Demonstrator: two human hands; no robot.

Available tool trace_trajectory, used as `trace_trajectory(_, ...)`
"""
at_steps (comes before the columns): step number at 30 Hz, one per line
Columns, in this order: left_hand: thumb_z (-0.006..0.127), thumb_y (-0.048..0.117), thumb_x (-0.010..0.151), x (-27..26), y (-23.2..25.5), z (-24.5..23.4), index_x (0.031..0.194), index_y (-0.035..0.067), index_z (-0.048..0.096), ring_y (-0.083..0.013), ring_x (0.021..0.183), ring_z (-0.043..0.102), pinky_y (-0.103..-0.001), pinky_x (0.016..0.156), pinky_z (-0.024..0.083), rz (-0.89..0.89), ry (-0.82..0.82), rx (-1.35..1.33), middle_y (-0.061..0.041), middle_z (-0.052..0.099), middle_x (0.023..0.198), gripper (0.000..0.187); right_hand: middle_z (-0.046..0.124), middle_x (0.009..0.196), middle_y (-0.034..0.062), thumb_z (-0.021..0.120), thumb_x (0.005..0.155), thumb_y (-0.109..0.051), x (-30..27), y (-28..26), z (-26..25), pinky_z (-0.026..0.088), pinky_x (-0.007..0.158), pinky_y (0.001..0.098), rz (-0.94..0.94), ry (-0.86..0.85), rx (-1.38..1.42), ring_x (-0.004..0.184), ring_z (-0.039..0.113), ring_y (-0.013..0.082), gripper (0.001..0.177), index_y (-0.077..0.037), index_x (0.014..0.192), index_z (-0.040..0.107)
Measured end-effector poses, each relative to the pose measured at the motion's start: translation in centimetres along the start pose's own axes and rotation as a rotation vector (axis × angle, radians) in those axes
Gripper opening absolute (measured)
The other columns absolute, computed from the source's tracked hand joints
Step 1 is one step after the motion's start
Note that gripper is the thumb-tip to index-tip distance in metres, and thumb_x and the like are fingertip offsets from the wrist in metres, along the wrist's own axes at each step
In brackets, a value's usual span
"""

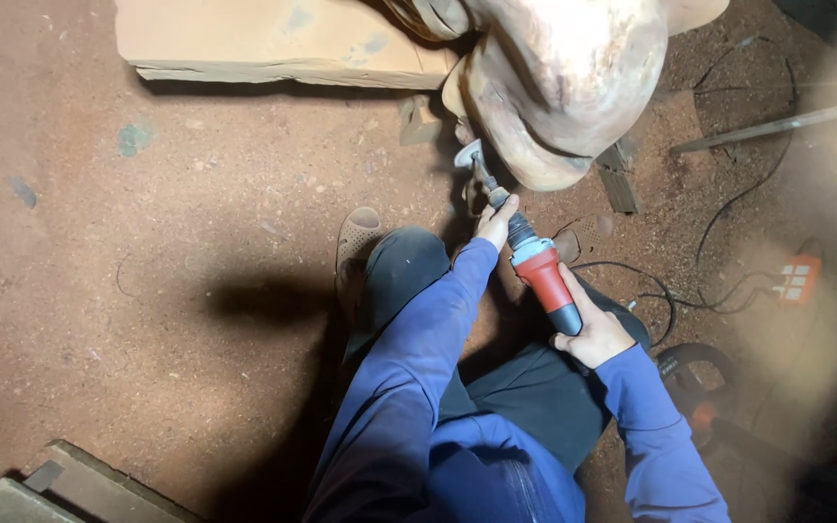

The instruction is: Sanding and smoothing the surface of a large wooden sculpture using a rotary power tool.

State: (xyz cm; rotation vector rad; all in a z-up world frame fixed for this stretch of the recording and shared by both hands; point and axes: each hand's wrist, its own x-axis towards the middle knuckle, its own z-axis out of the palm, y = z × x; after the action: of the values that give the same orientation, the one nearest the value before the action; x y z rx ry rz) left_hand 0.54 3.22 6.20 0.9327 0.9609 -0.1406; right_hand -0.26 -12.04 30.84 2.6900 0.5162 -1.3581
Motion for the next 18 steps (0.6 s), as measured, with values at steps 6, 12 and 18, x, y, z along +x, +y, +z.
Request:
trace_trajectory(6, 0.05, 0.088, 0.085, 5.6, -3.9, -0.2, 0.165, 0.008, 0.023, -0.0324, 0.158, 0.022, -0.049, 0.131, 0.013, 0.017, 0.035, -0.019, -0.017, 0.025, 0.17, 0.116, 0.062, 0.141, 0.0247, 0.084, 0.072, -0.035, 0.8, -0.5, 0.2, 0.049, 0.111, 0.0441, -0.013, 0.003, -0.049, 0.128, 0.063, 0.0401, 0.117, -0.059, 0.161, 0.013)
trace_trajectory(12, 0.053, 0.093, 0.08, 4.1, -2.2, 1.2, 0.164, 0.016, 0.028, -0.0284, 0.157, 0.026, -0.047, 0.13, 0.016, 0.037, 0.009, 0.028, -0.012, 0.03, 0.169, 0.117, 0.06, 0.141, 0.0268, 0.084, 0.073, -0.035, -0.3, -0.5, -0.3, 0.047, 0.113, 0.045, 0.014, 0.02, -0.038, 0.13, 0.061, 0.0423, 0.117, -0.056, 0.162, 0.011)
trace_trajectory(18, 0.052, 0.087, 0.082, 1.6, 0.9, -0.6, 0.164, 0.009, 0.029, -0.0324, 0.158, 0.024, -0.048, 0.131, 0.016, 0.055, 0.038, -0.018, -0.017, 0.029, 0.169, 0.115, 0.065, 0.135, 0.0271, 0.085, 0.072, -0.035, 0.0, -1.9, -0.2, 0.048, 0.112, 0.0443, -0.013, 0.032, -0.041, 0.127, 0.064, 0.041, 0.118, -0.059, 0.161, 0.012)
